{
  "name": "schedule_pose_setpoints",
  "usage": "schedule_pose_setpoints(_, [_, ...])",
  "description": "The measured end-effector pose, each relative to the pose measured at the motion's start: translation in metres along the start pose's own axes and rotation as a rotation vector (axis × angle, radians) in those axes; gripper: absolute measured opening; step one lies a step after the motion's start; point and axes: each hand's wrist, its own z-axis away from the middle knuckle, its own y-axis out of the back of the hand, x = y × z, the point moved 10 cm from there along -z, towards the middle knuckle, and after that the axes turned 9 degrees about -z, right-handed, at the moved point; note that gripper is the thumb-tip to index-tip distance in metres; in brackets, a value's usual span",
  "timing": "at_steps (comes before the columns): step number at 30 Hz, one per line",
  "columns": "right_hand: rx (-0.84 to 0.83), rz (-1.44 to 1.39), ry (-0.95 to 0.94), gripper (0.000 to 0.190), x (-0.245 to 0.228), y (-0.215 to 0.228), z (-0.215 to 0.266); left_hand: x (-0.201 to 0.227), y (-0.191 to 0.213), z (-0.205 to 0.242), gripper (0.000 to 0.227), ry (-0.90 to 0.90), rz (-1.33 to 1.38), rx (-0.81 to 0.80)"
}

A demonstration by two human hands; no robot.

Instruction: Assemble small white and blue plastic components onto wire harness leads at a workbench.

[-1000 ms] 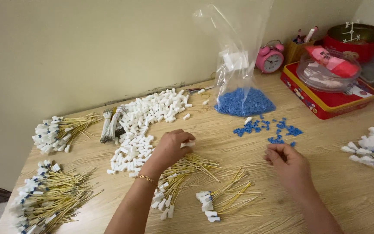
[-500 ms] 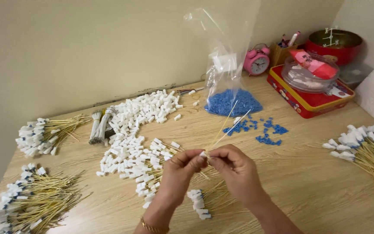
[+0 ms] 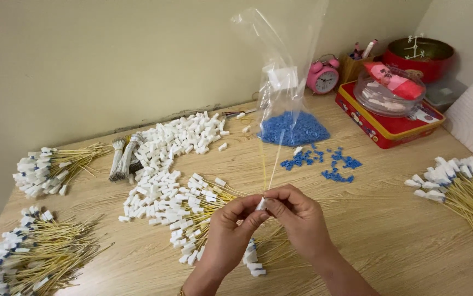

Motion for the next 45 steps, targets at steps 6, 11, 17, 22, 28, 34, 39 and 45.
schedule_pose_setpoints(6, [-0.051,0.060,0.093,0.023,-0.012,-0.005,0.006,-0.015,-0.003,-0.005,0.029,-0.003,0.114,-0.001])
schedule_pose_setpoints(11, [-0.044,0.087,0.150,0.023,-0.012,-0.006,0.010,-0.019,-0.006,-0.008,0.029,-0.019,0.173,-0.013])
schedule_pose_setpoints(17, [-0.060,0.142,0.208,0.023,-0.017,-0.005,0.015,-0.033,-0.003,-0.011,0.030,0.014,0.136,-0.028])
schedule_pose_setpoints(22, [-0.037,0.256,0.034,0.023,-0.011,0.030,-0.008,-0.006,0.013,-0.003,0.031,0.082,-0.227,-0.049])
schedule_pose_setpoints(28, [0.304,0.917,-0.223,0.024,0.022,0.159,-0.048,-0.014,0.024,0.009,0.035,0.019,-0.758,-0.206])
schedule_pose_setpoints(34, [0.305,1.296,-0.126,0.029,0.018,0.171,-0.064,-0.017,0.038,-0.010,0.034,-0.109,-0.817,-0.204])
schedule_pose_setpoints(39, [0.191,1.435,-0.148,0.025,0.026,0.158,-0.070,-0.001,0.078,-0.051,0.021,-0.235,-0.948,0.114])
schedule_pose_setpoints(45, [0.238,1.440,0.124,0.018,0.013,0.141,-0.061,-0.018,0.093,-0.098,0.024,-0.285,-1.242,0.205])
